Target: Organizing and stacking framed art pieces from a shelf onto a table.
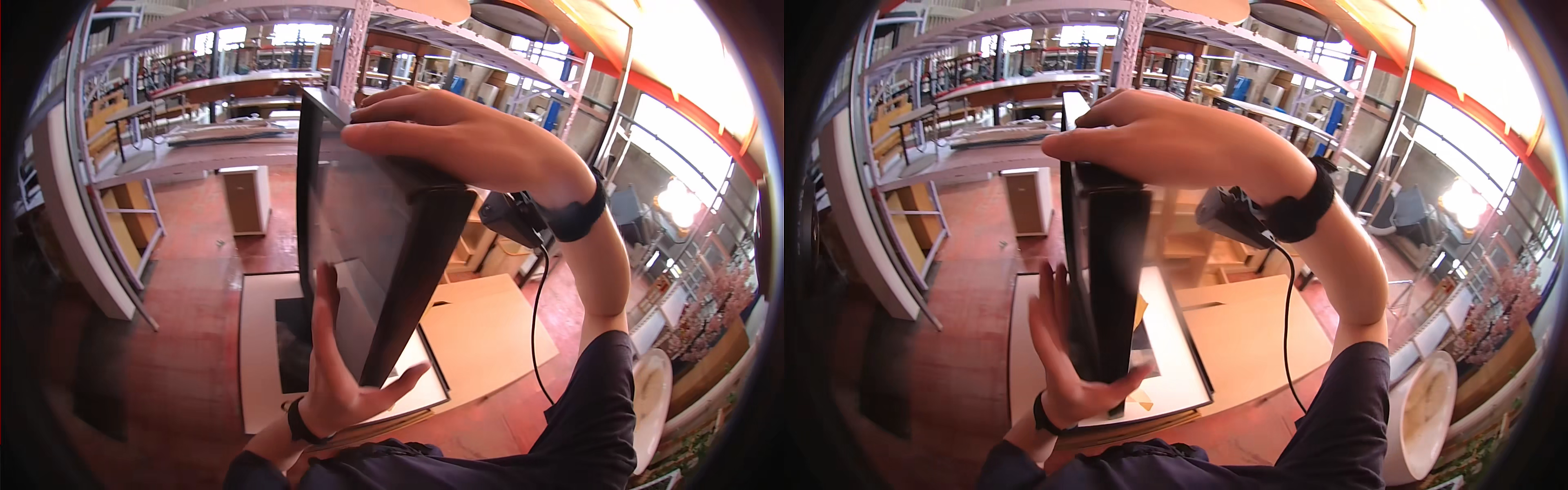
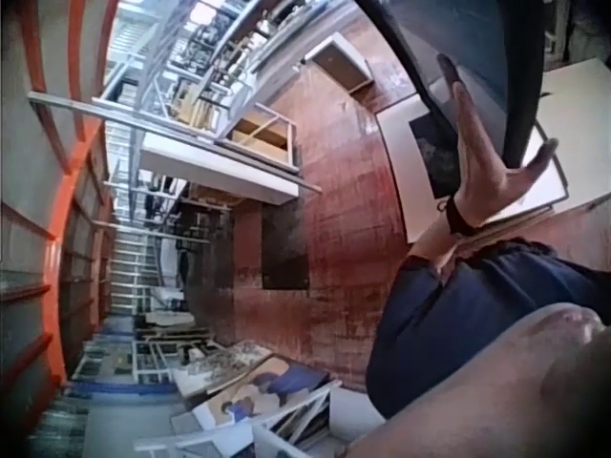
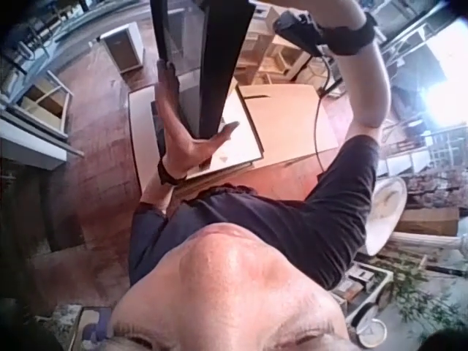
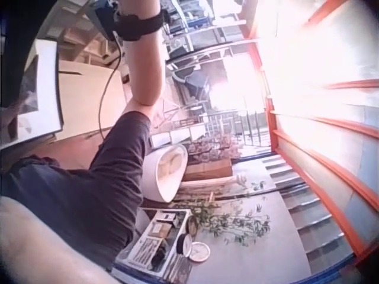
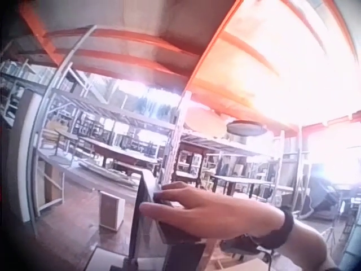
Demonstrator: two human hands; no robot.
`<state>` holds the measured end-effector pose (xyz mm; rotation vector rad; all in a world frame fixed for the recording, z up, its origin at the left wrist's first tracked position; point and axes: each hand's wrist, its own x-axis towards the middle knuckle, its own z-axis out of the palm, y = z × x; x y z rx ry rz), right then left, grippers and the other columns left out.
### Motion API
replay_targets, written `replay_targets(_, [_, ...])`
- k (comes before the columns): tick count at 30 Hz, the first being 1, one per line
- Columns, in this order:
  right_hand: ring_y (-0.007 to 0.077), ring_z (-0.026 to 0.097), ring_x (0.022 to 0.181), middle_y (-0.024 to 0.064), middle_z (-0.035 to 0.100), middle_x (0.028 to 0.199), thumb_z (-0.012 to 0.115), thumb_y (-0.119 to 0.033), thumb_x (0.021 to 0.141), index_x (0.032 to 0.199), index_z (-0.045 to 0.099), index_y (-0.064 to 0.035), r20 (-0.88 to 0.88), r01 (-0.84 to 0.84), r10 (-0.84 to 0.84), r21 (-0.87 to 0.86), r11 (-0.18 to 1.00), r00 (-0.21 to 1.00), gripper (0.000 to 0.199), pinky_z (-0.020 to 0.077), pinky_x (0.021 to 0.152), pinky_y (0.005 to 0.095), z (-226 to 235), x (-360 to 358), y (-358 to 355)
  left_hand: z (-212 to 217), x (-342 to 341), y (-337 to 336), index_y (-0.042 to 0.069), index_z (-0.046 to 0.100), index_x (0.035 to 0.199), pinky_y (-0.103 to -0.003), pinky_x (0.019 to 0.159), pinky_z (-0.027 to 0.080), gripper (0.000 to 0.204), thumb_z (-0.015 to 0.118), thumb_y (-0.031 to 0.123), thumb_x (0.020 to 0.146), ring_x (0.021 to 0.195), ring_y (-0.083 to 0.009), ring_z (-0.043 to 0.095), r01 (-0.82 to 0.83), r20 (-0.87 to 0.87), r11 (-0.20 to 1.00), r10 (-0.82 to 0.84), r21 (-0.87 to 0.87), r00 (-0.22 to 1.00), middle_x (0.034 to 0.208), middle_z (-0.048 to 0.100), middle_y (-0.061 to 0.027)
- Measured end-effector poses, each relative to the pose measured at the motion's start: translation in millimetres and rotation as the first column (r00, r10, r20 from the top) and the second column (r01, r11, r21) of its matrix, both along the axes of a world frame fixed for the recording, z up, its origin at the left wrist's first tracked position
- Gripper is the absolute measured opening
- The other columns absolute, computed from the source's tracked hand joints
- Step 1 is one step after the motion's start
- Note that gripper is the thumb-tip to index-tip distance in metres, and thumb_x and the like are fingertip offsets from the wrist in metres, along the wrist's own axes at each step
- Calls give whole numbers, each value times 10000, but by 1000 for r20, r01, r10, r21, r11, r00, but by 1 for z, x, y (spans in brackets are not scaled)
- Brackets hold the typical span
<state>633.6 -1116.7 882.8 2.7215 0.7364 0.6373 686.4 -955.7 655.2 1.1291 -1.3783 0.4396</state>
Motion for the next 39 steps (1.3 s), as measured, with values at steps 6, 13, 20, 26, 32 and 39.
replay_targets(6, [174,600,929,117,563,1147,431,-347,976,1256,502,2,-429,350,-98,561,750,898,453,524,763,269,2,24,26,79,5,-3,18,-68,1441,-430,1077,248,1179,794,71,639,1355,-368,211,-253,44,961,259,-112,965,1497,58,-236])
replay_targets(13, [202,650,884,182,578,1161,454,-363,963,1259,517,-11,-228,148,47,761,632,973,465,572,679,280,-12,63,-27,80,15,12,-65,-1,1423,-364,1046,294,919,581,-10,714,1317,-308,288,-393,145,913,405,-107,903,1456,155,-221])
replay_targets(20, [209,448,1222,116,477,1297,548,-504,872,1322,446,-81,-194,152,88,924,350,977,626,386,1003,371,-66,163,-126,78,30,35,-82,-17,1417,-364,1064,254,959,597,26,689,1300,-275,286,-490,113,852,514,-185,850,1474,126,-192])
replay_targets(26, [294,261,1358,145,296,1454,517,-605,841,1414,301,-55,-235,184,237,959,218,943,822,241,1093,421,-118,227,-118,82,47,60,-12,34,1450,-372,1092,199,912,584,66,727,1329,-247,252,-470,71,873,481,-131,874,1467,175,-147])
replay_targets(32, [234,337,1289,146,395,1375,554,-578,829,1388,359,-59,-39,133,418,971,-200,908,786,259,1055,358,-141,274,-97,88,52,69,2,34,1455,-359,1086,220,927,592,87,720,1315,-221,269,-460,98,886,463,-57,881,1465,179,-134])
replay_targets(39, [181,494,1069,105,490,1217,629,-608,761,1332,392,10,-15,69,214,967,-244,977,875,388,907,317,-153,310,-108,89,67,81,11,57,1454,-303,984,343,955,608,39,675,1159,-178,395,-452,58,891,454,-47,889,1384,281,-111])
